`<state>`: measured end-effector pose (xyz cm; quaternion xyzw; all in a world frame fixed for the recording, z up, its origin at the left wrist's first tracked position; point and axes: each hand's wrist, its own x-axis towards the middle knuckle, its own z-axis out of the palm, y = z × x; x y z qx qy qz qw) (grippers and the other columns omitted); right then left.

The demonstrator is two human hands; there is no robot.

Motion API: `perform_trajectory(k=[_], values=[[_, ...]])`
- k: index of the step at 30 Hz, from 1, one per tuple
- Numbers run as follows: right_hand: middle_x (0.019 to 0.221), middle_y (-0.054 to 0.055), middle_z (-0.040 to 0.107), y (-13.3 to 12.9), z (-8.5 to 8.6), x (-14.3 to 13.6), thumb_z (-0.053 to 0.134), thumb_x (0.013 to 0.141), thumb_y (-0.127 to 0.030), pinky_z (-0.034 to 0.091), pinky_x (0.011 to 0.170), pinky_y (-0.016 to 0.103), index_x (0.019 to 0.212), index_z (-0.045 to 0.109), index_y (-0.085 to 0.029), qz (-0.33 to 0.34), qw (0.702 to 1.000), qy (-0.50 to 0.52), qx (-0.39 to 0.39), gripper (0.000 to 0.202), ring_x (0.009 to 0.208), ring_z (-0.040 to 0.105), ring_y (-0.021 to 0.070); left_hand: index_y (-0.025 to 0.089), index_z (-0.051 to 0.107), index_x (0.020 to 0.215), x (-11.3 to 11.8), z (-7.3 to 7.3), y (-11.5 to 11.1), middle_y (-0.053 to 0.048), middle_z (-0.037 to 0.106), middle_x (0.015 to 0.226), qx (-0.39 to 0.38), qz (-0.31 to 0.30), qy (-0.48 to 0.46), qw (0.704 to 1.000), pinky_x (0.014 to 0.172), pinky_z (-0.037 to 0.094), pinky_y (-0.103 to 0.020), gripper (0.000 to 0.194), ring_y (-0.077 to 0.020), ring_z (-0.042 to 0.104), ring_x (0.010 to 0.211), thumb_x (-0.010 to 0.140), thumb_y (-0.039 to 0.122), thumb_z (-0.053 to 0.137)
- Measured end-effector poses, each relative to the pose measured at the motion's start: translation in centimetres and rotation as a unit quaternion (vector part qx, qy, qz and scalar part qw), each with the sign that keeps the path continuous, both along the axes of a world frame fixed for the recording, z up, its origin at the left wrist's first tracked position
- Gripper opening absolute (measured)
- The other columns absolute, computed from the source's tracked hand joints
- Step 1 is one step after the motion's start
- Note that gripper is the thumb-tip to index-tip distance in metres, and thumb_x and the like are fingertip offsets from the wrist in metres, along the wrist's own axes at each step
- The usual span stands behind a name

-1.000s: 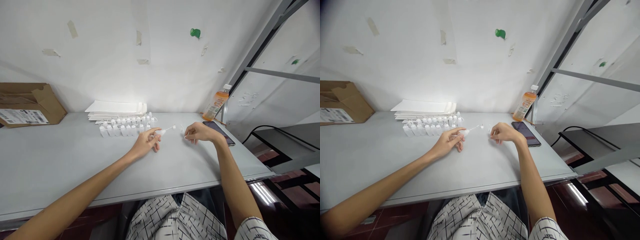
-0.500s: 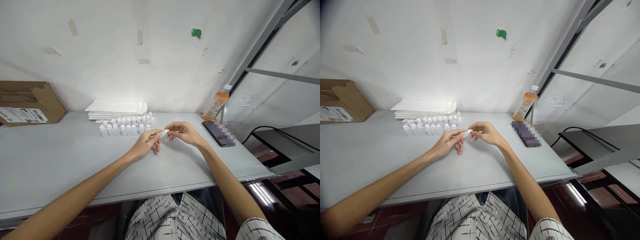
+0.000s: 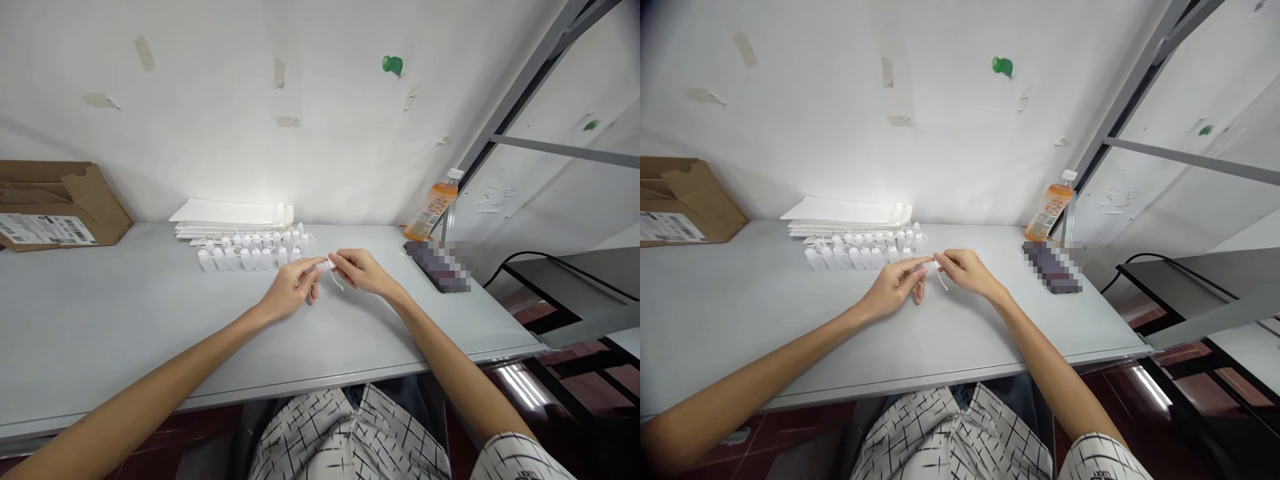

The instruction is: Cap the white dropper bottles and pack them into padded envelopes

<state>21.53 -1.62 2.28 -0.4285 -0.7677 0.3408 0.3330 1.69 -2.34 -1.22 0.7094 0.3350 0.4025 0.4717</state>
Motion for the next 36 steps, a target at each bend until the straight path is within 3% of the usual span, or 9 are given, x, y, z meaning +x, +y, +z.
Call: perform_trajectory(k=[4,8,12,15,20,23,27,33,36], values=[[0.053,-0.002,0.047,0.0,-0.3,-0.4,0.041,0.095,-0.057,0.037,0.053,0.024,0.060,0.046,-0.019,-0.029,0.998,-0.024,0.054,0.053,0.051,0.046,0.0098,0.012,0.064,0.122,0.1,0.0,-0.1,0.001,0.053,0.071,-0.020,-0.011,-0.002,1.000,0.051,0.054,-0.025,0.041,-0.0103,0.061,0.052,0.094,0.040,0.052],[0.069,0.001,0.058,-0.3,0.2,0.0,0.057,0.089,-0.051,0.040,0.045,0.023,0.084,0.061,-0.016,-0.008,0.998,0.064,-0.005,0.035,0.054,0.054,0.0106,0.013,0.064,0.121,0.1,0.4,-0.1,0.002,0.050,0.073,-0.068,-0.024,-0.036,0.997,0.048,0.055,-0.026,0.043,-0.0106,0.061,0.051,0.093,0.044,0.054],[0.070,0.003,0.060,-0.6,0.9,0.3,0.071,0.078,-0.047,0.046,0.046,0.025,0.092,0.065,-0.014,0.025,0.992,0.106,-0.060,0.036,0.060,0.059,0.0145,0.013,0.065,0.119,0.0,1.0,-0.2,0.002,0.048,0.073,-0.069,-0.024,-0.052,0.996,0.048,0.055,-0.028,0.042,-0.0105,0.060,0.050,0.093,0.042,0.054],[0.062,0.000,0.055,-0.6,0.7,0.2,0.064,0.083,-0.051,0.040,0.045,0.025,0.087,0.064,-0.013,0.020,0.995,0.084,-0.047,0.038,0.052,0.051,0.0116,0.013,0.065,0.121,0.0,1.2,-0.4,0.002,0.049,0.072,-0.056,-0.016,-0.047,0.997,0.050,0.056,-0.028,0.041,-0.0104,0.060,0.050,0.092,0.040,0.055],[0.054,-0.004,0.041,-0.1,-0.4,-0.3,0.042,0.096,-0.053,0.031,0.052,0.025,0.066,0.051,-0.017,-0.007,0.997,-0.029,0.065,0.048,0.050,0.035,0.0084,0.014,0.065,0.124,-0.1,0.4,-0.3,0.001,0.055,0.069,0.026,-0.003,0.000,1.000,0.056,0.055,-0.027,0.039,-0.0104,0.060,0.054,0.095,0.036,0.052],[0.056,-0.003,0.041,0.0,-0.7,-0.3,0.034,0.099,-0.052,0.030,0.056,0.026,0.062,0.045,-0.018,-0.015,0.994,-0.072,0.080,0.052,0.052,0.035,0.0091,0.012,0.064,0.124,-0.1,0.2,-0.1,0.002,0.053,0.068,-0.014,-0.016,-0.008,1.000,0.053,0.054,-0.026,0.041,-0.0105,0.060,0.052,0.094,0.038,0.051],[0.064,-0.002,0.046,-0.1,-0.5,-0.2,0.041,0.098,-0.049,0.031,0.057,0.025,0.070,0.049,-0.017,-0.008,0.993,-0.059,0.101,0.043,0.058,0.039,0.0100,0.010,0.062,0.125,0.0,0.3,-0.1,0.003,0.050,0.070,-0.098,-0.040,-0.049,0.993,0.049,0.053,-0.027,0.046,-0.0115,0.061,0.050,0.093,0.042,0.053],[0.055,-0.004,0.035,0.1,-0.9,-0.4,0.033,0.099,-0.050,0.027,0.055,0.026,0.060,0.037,-0.019,-0.004,0.993,-0.083,0.088,0.050,0.053,0.032,0.0095,0.009,0.065,0.121,0.0,0.5,-0.4,0.002,0.054,0.062,-0.017,-0.015,-0.002,1.000,0.055,0.052,-0.026,0.042,-0.0106,0.058,0.052,0.094,0.040,0.053],[0.059,-0.002,0.044,0.2,-1.0,-0.3,0.037,0.098,-0.051,0.030,0.057,0.026,0.062,0.041,-0.018,-0.004,0.991,-0.080,0.107,0.049,0.056,0.039,0.0102,0.009,0.065,0.120,0.0,0.7,-0.2,0.002,0.054,0.064,-0.071,-0.042,-0.028,0.996,0.054,0.053,-0.028,0.044,-0.0115,0.059,0.051,0.093,0.041,0.055]])
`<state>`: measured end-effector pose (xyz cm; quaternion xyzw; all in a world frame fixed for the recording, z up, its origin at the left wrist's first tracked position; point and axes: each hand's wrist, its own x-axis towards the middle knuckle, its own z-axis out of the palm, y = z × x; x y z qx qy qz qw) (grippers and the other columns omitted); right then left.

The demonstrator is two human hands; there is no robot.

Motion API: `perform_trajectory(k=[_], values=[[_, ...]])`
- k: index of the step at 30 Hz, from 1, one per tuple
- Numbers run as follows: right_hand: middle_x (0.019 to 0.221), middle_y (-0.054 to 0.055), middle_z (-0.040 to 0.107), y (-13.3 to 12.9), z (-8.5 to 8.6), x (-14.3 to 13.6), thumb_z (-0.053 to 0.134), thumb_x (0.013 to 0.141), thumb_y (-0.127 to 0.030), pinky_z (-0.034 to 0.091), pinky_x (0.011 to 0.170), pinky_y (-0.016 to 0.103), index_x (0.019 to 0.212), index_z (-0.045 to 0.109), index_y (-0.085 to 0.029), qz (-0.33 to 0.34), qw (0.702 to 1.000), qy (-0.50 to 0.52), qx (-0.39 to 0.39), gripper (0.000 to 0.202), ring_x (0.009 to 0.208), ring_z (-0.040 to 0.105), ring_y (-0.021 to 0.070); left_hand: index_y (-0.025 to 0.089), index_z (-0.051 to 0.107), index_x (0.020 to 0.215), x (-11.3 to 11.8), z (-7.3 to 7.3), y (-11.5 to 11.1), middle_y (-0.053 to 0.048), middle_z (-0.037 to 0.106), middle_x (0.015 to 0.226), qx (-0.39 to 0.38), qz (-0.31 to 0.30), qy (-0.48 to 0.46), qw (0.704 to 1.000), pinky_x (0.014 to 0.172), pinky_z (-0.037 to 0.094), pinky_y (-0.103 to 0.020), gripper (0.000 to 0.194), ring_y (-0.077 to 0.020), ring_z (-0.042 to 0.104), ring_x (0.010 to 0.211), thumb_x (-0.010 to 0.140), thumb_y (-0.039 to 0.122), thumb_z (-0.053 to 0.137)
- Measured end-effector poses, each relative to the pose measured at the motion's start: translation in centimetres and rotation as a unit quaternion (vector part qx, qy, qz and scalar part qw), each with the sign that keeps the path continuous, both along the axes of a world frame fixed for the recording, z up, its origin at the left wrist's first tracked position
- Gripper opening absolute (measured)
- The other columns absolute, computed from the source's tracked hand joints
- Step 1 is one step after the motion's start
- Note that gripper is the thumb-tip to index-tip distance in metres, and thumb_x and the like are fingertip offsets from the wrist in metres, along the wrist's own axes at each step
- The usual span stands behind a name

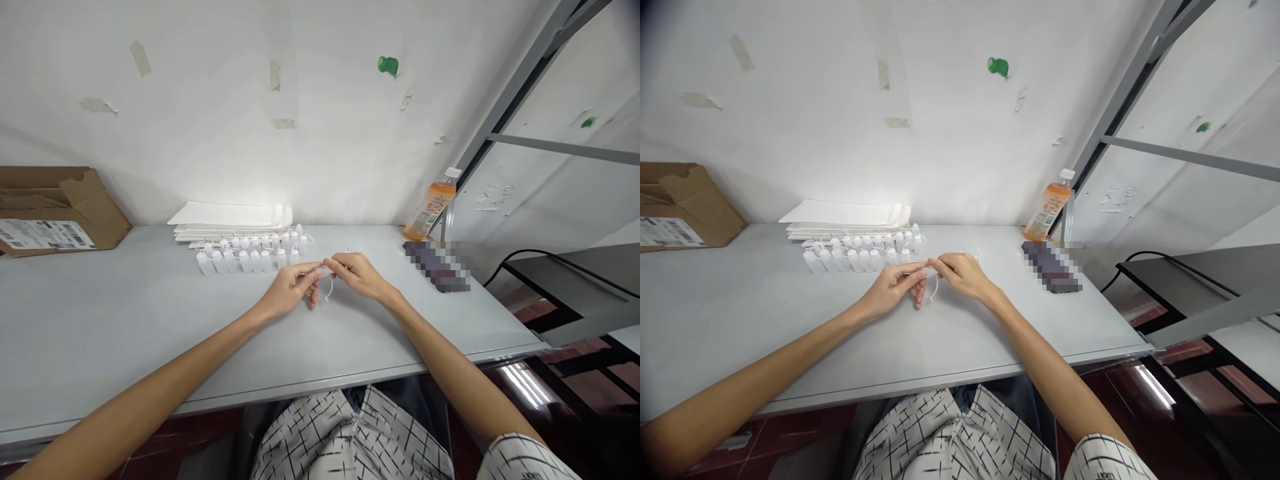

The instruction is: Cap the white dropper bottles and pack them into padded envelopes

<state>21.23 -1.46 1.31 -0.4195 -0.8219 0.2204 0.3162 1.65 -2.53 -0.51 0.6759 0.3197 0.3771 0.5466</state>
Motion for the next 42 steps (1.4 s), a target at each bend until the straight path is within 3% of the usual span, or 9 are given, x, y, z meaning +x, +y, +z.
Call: perform_trajectory(k=[4,8,10,16,23,29,32,36,42], values=[[0.061,-0.003,0.041,-0.2,0.3,0.0,0.042,0.097,-0.049,0.029,0.056,0.025,0.067,0.044,-0.019,0.011,0.999,0.029,0.015,0.042,0.057,0.036,0.0103,0.011,0.065,0.121,-0.1,0.2,0.2,0.001,0.054,0.072,-0.017,0.008,-0.024,1.000,0.054,0.055,-0.030,0.044,-0.0123,0.061,0.053,0.091,0.041,0.057],[0.056,-0.005,0.030,-0.2,0.2,-0.2,0.038,0.096,-0.055,0.025,0.054,0.026,0.061,0.033,-0.020,0.021,0.997,0.050,-0.062,0.050,0.053,0.028,0.0095,0.012,0.070,0.115,-0.1,0.1,-0.1,0.000,0.056,0.070,0.114,0.065,0.053,0.990,0.056,0.051,-0.026,0.034,-0.0108,0.058,0.057,0.090,0.031,0.056],[0.056,-0.005,0.030,-0.1,0.0,-0.2,0.037,0.096,-0.057,0.025,0.054,0.026,0.059,0.032,-0.020,0.018,0.994,0.053,-0.090,0.053,0.053,0.028,0.0091,0.012,0.070,0.114,-0.1,0.1,-0.2,0.000,0.057,0.070,0.140,0.076,0.075,0.984,0.055,0.049,-0.025,0.033,-0.0103,0.056,0.056,0.090,0.029,0.056],[0.057,-0.005,0.036,-0.3,0.4,0.0,0.045,0.095,-0.052,0.026,0.054,0.026,0.064,0.042,-0.019,0.023,0.996,0.068,-0.057,0.046,0.054,0.032,0.0093,0.010,0.067,0.120,-0.1,0.1,-0.1,0.001,0.056,0.067,0.067,0.036,0.029,0.997,0.057,0.052,-0.027,0.039,-0.0110,0.058,0.053,0.093,0.034,0.052],[0.052,-0.005,0.035,-0.5,0.5,-0.2,0.044,0.094,-0.057,0.026,0.052,0.026,0.059,0.040,-0.019,0.028,0.991,0.071,-0.109,0.053,0.051,0.032,0.0087,0.013,0.071,0.112,-0.3,0.1,-0.3,-0.003,0.063,0.074,0.236,0.095,0.123,0.959,0.059,0.052,-0.026,0.031,-0.0127,0.060,0.062,0.092,0.030,0.055],[0.060,0.001,0.054,-0.4,1.2,0.5,0.037,0.096,-0.061,0.037,0.051,0.024,0.067,0.057,-0.015,-0.006,0.981,0.129,-0.144,0.058,0.053,0.049,0.0100,0.013,0.062,0.120,-0.6,0.4,0.1,-0.004,0.068,0.080,0.190,0.106,0.126,0.968,0.062,0.054,-0.027,0.038,-0.0121,0.062,0.057,0.094,0.038,0.052],[0.070,0.004,0.064,-0.5,1.8,1.3,0.052,0.091,-0.056,0.040,0.052,0.024,0.084,0.065,-0.014,0.013,0.980,0.095,-0.173,0.045,0.053,0.055,0.0100,0.013,0.058,0.119,-0.7,0.3,0.2,-0.004,0.067,0.079,0.168,0.118,0.123,0.971,0.060,0.054,-0.026,0.037,-0.0122,0.062,0.058,0.094,0.039,0.051],[0.072,0.003,0.067,-0.8,2.1,1.5,0.069,0.081,-0.043,0.045,0.055,0.025,0.089,0.069,-0.014,0.060,0.980,0.037,-0.188,0.030,0.053,0.058,0.0104,0.016,0.049,0.118,-0.6,0.2,0.1,-0.003,0.063,0.083,0.154,0.112,0.103,0.976,0.058,0.053,-0.026,0.034,-0.0113,0.061,0.057,0.095,0.042,0.047],[0.072,0.004,0.068,-0.8,2.0,1.2,0.066,0.083,-0.036,0.043,0.048,0.022,0.083,0.069,-0.013,0.077,0.973,0.083,-0.200,0.023,0.055,0.060,0.0101,0.021,0.037,0.112,-0.7,0.3,-0.1,0.003,0.056,0.079,0.149,0.088,0.117,0.978,0.055,0.046,-0.025,0.027,-0.0103,0.057,0.054,0.095,0.039,0.046]])
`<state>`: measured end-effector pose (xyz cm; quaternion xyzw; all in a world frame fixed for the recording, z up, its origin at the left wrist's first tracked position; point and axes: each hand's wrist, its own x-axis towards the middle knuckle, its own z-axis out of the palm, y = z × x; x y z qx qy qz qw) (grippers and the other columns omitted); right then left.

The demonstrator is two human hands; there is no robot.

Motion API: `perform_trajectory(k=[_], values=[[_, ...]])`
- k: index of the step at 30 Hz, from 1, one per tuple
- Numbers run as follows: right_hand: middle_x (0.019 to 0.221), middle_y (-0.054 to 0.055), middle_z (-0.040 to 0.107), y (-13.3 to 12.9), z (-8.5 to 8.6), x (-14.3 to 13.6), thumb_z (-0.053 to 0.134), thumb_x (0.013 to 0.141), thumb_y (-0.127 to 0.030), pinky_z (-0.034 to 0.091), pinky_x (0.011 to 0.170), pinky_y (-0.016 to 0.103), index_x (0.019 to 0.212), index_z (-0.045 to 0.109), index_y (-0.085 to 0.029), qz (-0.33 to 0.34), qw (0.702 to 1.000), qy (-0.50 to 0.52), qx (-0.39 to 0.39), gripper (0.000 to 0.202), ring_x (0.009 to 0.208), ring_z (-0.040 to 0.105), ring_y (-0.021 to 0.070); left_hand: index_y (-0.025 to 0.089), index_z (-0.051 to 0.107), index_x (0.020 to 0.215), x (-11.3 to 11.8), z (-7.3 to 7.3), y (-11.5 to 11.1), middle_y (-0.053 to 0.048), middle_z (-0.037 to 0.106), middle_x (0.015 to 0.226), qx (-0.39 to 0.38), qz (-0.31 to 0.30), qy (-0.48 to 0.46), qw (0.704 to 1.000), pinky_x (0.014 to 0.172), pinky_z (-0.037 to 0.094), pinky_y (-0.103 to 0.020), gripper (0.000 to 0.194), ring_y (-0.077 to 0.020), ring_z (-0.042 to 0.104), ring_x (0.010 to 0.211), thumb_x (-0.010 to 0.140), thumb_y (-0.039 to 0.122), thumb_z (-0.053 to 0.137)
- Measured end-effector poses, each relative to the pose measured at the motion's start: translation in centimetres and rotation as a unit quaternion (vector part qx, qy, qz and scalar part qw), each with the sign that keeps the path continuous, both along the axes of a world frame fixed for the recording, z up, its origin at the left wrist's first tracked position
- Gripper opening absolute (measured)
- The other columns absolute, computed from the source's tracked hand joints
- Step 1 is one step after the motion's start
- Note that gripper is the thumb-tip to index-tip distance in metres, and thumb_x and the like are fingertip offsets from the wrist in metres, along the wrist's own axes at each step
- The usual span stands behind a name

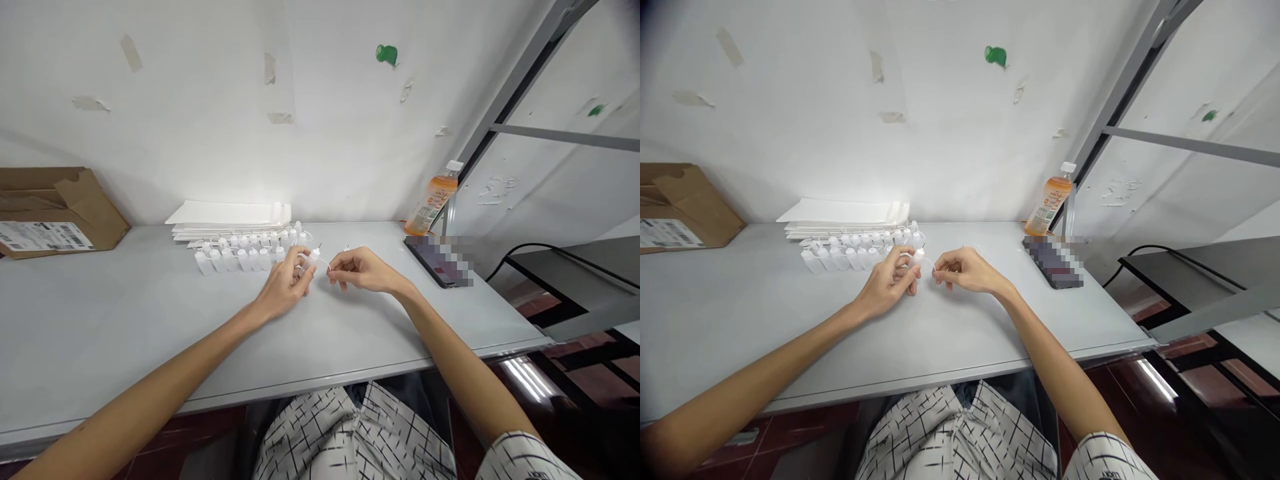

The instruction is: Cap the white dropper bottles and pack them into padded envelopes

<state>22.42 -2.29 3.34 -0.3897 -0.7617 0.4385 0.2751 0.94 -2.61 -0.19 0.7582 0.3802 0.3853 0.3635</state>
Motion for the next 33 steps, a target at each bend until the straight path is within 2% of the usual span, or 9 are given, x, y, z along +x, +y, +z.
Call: perform_trajectory(k=[3,5,10,15,27,33], values=[[0.072,0.005,0.068,0.0,0.2,0.2,0.069,0.081,-0.040,0.039,0.040,0.020,0.082,0.069,-0.013,-0.025,0.999,0.043,-0.013,0.027,0.055,0.060,0.0109,0.022,0.034,0.105,-0.2,0.1,0.0,0.007,0.049,0.066,0.015,-0.006,0.029,0.999,0.053,0.039,-0.024,0.020,-0.0110,0.051,0.051,0.093,0.033,0.045],[0.068,0.004,0.065,0.1,0.3,0.4,0.072,0.080,-0.039,0.043,0.041,0.021,0.082,0.069,-0.013,-0.039,0.996,0.084,-0.015,0.026,0.054,0.058,0.0108,0.022,0.035,0.101,-0.4,0.2,0.0,0.010,0.043,0.059,0.033,-0.010,0.047,0.998,0.053,0.034,-0.024,0.015,-0.0114,0.044,0.049,0.091,0.030,0.042],[0.073,0.005,0.067,0.2,0.1,0.4,0.076,0.077,-0.036,0.057,0.054,0.029,0.086,0.073,-0.013,-0.040,0.985,0.166,-0.021,0.025,0.070,0.066,0.0166,0.022,0.038,0.102,-0.6,0.5,-0.3,0.010,0.037,0.057,0.037,-0.022,0.064,0.997,0.054,0.027,-0.025,0.013,-0.0113,0.035,0.048,0.093,0.032,0.038],[0.078,0.005,0.070,0.3,-0.2,-0.1,0.079,0.075,-0.034,0.061,0.062,0.033,0.086,0.073,-0.015,-0.048,0.977,0.209,-0.013,0.023,0.071,0.069,0.0170,0.021,0.045,0.103,-0.3,0.6,-0.4,0.010,0.031,0.055,0.068,-0.002,0.103,0.992,0.055,0.025,-0.025,0.020,-0.0111,0.032,0.048,0.096,0.038,0.037],[0.076,0.003,0.069,0.1,-0.4,-0.7,0.079,0.074,-0.037,0.061,0.064,0.034,0.087,0.072,-0.015,-0.036,0.976,0.213,-0.020,0.026,0.072,0.069,0.0175,0.020,0.051,0.102,-0.3,0.3,-0.3,0.009,0.033,0.053,0.085,-0.009,0.131,0.988,0.053,0.024,-0.024,0.023,-0.0110,0.033,0.046,0.096,0.037,0.037],[0.075,0.003,0.069,0.1,-0.3,-0.6,0.079,0.075,-0.033,0.060,0.063,0.034,0.086,0.072,-0.016,-0.041,0.976,0.216,-0.012,0.022,0.070,0.069,0.0172,0.020,0.051,0.102,-0.3,0.3,-0.2,0.009,0.033,0.053,0.090,-0.010,0.128,0.988,0.053,0.025,-0.024,0.024,-0.0106,0.032,0.046,0.097,0.037,0.037]])
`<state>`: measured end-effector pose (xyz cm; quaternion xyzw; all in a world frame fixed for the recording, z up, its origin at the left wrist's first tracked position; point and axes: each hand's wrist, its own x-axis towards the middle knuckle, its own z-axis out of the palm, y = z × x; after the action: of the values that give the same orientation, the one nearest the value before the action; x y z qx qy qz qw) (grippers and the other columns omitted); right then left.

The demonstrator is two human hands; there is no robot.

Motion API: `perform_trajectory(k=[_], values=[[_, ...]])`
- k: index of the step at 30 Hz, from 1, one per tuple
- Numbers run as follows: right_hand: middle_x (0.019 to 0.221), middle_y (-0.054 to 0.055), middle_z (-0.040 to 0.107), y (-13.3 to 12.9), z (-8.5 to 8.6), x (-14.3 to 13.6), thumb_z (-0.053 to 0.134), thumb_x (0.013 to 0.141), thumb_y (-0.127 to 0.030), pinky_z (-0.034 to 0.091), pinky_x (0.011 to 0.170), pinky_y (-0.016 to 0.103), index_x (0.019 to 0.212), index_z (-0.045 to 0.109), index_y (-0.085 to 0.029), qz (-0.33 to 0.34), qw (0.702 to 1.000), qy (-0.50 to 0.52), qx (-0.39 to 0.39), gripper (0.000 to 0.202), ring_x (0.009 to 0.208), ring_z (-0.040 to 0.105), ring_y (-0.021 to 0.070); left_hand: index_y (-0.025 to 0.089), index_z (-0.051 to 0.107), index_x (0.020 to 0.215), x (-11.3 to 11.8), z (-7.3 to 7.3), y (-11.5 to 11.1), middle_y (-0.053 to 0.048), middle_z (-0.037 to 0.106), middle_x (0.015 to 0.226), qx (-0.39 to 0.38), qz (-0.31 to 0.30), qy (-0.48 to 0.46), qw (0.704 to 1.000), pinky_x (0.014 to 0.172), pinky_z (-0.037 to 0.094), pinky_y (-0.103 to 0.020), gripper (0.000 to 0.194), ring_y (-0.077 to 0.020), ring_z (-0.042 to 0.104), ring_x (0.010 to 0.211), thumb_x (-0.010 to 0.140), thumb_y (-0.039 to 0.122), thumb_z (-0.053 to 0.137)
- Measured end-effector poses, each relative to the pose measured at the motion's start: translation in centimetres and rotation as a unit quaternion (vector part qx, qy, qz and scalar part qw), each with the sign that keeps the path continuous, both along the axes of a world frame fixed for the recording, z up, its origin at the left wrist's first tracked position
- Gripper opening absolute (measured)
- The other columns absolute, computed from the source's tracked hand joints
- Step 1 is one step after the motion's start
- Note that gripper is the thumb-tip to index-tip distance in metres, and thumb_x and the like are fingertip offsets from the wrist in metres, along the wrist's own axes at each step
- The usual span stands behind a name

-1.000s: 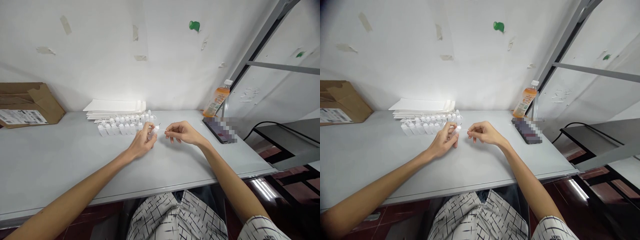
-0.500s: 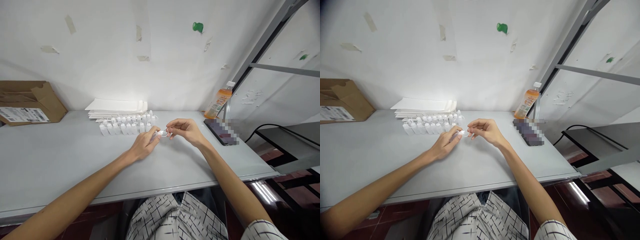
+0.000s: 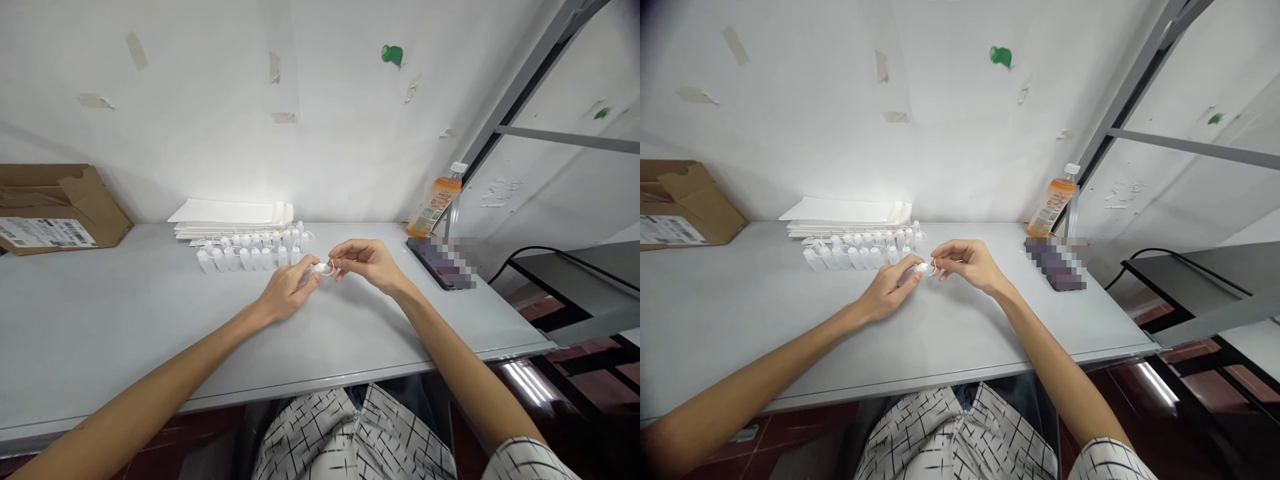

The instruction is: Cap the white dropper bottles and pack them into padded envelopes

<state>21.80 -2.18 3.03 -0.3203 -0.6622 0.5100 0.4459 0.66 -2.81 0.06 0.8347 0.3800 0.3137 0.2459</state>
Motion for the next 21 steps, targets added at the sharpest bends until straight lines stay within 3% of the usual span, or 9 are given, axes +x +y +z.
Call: perform_trajectory(k=[11,21], values=[[0.075,0.003,0.069,0.10,-0.15,0.14,0.079,0.075,-0.032,0.059,0.064,0.034,0.088,0.072,-0.016,-0.001,1.000,-0.004,0.011,0.022,0.070,0.070,0.0174,0.019,0.054,0.105,-0.08,-0.18,-0.03,0.009,0.033,0.054,-0.004,-0.007,-0.001,1.000,0.052,0.024,-0.024,0.025,-0.0102,0.032,0.047,0.097,0.037,0.038],[0.074,0.003,0.068,-0.23,0.09,0.43,0.073,0.078,-0.028,0.059,0.067,0.034,0.092,0.069,-0.015,-0.010,0.996,-0.078,0.040,0.019,0.068,0.069,0.0164,0.018,0.058,0.099,0.14,-0.18,-0.15,0.008,0.033,0.053,0.000,-0.002,0.016,1.000,0.053,0.026,-0.024,0.025,-0.0099,0.033,0.048,0.096,0.035,0.039]])
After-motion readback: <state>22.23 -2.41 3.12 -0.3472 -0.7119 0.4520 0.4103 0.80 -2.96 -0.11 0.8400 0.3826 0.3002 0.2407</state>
